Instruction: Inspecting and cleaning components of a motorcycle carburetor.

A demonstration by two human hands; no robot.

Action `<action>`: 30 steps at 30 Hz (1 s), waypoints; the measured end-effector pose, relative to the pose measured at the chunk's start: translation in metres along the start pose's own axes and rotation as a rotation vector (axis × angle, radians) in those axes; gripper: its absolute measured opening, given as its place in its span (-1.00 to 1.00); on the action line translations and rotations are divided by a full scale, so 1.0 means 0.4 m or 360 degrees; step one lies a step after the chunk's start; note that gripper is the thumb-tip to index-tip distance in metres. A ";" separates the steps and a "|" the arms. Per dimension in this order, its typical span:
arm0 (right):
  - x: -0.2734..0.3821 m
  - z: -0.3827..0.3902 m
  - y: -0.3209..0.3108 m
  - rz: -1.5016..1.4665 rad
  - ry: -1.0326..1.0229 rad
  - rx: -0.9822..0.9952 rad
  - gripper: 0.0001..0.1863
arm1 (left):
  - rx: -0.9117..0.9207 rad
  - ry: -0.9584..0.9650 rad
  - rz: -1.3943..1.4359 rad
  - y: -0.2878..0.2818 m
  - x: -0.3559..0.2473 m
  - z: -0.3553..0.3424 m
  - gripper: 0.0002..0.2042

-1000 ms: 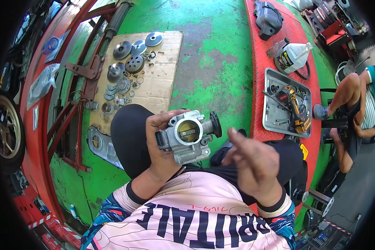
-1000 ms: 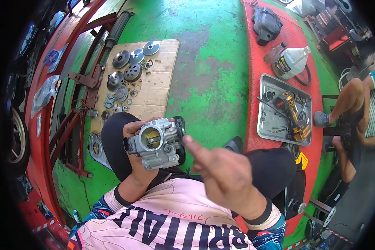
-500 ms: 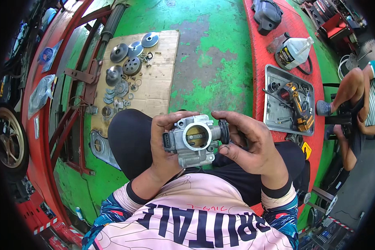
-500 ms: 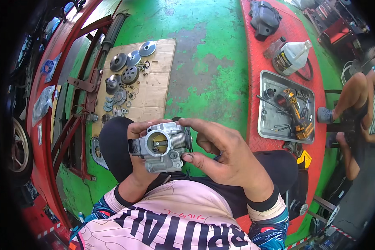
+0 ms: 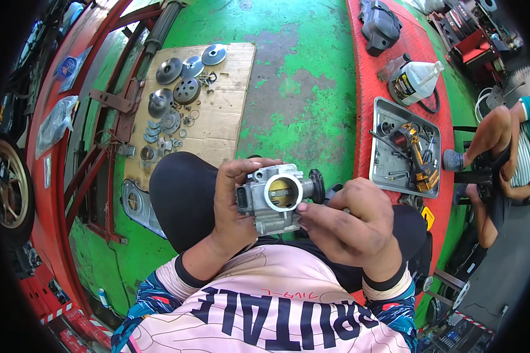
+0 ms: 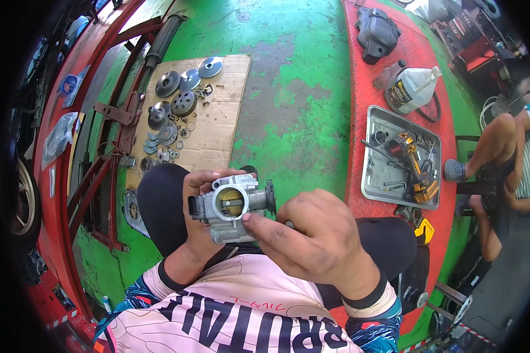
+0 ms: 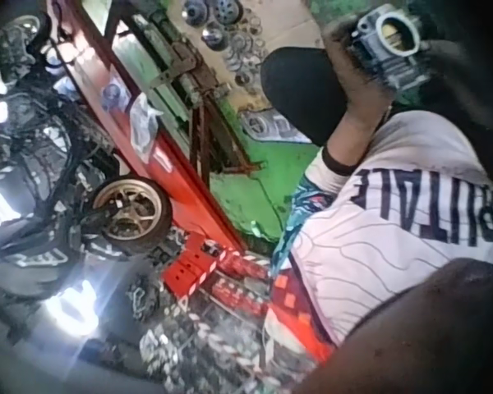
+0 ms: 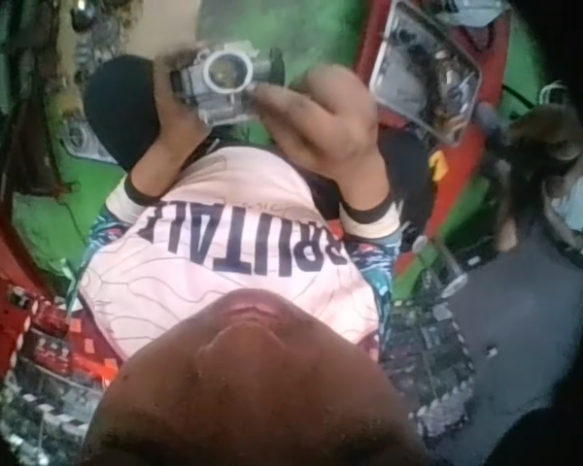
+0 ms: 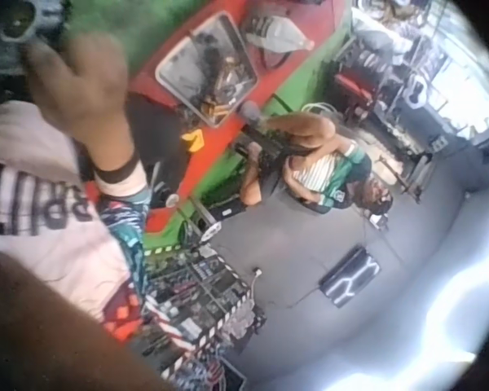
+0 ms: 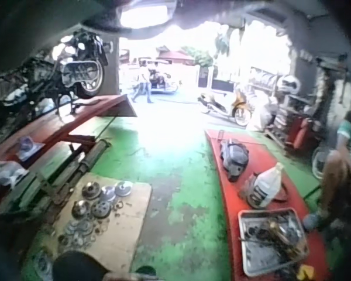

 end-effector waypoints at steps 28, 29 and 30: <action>-0.035 -0.091 -0.126 -0.0610 0.0708 0.0559 -0.47 | 0.0465 0.0012 0.0243 0.050 0.003 0.044 -0.21; -0.040 -0.092 -0.122 -0.0650 0.0630 0.0533 -0.45 | 0.0463 0.0002 0.0245 0.047 0.003 0.045 -0.21; -0.035 -0.095 -0.116 -0.0655 0.0638 0.0535 -0.45 | 0.0469 0.0003 0.0243 0.044 0.002 0.045 -0.20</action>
Point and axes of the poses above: each hand's wrist, its own z-axis away from the middle knuckle, its own y-axis out of the palm, x = y × z, the point moved 3 cm from there along -z, towards the middle knuckle, and after that the axes turned 1 degree about y, right-handed, at the moved point
